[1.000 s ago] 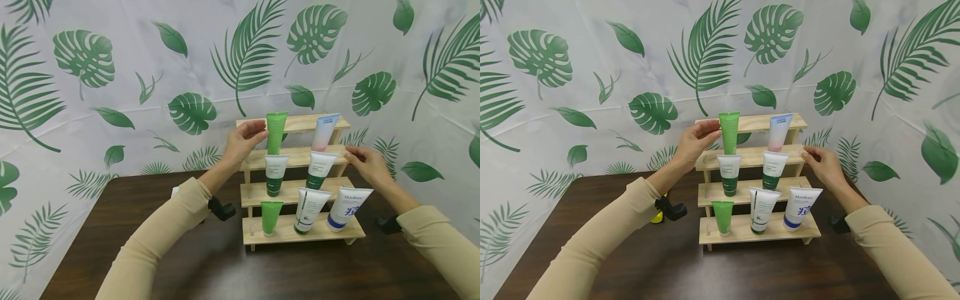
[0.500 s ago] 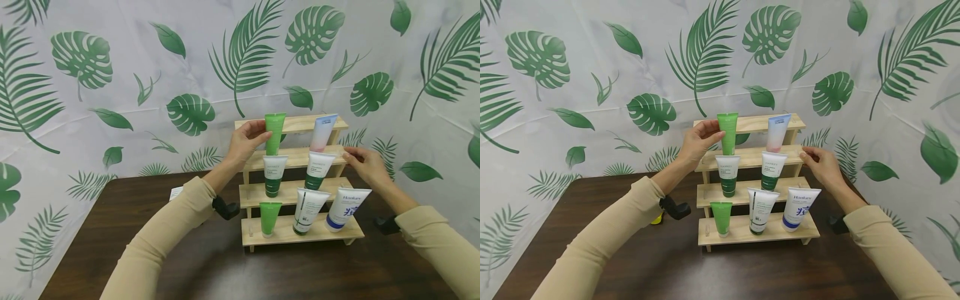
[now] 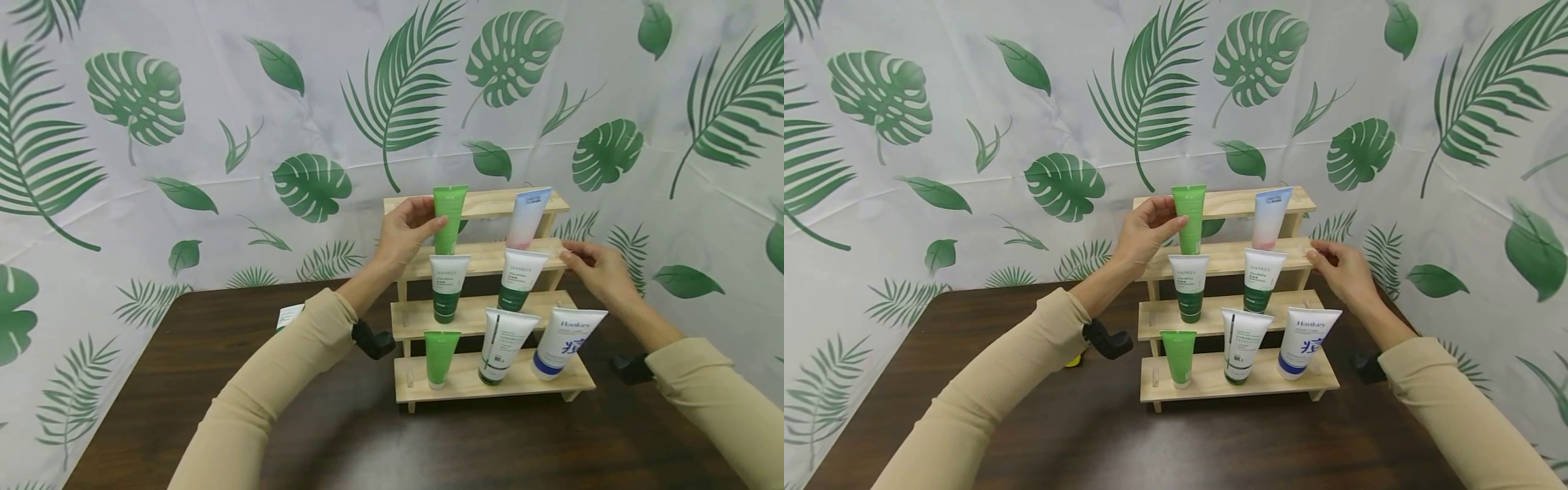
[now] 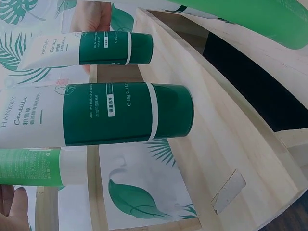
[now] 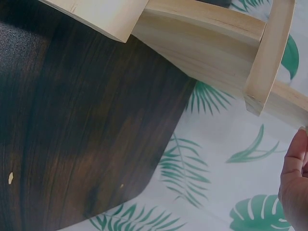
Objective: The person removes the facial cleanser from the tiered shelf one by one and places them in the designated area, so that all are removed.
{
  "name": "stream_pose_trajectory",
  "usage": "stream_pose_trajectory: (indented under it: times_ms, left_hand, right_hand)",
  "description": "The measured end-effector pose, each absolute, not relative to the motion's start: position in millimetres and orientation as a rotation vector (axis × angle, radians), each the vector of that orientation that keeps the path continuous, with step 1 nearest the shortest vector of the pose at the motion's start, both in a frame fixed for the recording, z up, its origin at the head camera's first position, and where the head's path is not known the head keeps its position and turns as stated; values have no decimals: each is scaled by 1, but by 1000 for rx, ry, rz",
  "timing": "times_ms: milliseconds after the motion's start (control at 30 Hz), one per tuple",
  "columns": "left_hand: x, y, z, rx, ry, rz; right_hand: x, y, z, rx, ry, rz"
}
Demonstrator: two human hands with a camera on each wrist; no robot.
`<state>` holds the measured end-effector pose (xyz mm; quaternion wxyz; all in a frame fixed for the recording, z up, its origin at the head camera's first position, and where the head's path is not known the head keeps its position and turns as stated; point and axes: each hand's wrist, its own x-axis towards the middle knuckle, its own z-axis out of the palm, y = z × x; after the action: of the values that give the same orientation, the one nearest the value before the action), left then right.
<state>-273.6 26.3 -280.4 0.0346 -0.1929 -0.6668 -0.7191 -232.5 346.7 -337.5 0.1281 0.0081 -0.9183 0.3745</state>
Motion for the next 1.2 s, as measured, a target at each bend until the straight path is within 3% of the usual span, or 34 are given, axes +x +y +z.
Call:
stream_pose_trajectory:
  times_ms: [433, 1200]
  left_hand:
    - [-273, 21, -282, -576, -2026, -2167]
    - [-270, -27, -271, -467, -1963, -2188]
  right_hand:
    - [-231, 347, -338, 44, -2674, 1091]
    - [-232, 347, -337, 88, -2639, 1110]
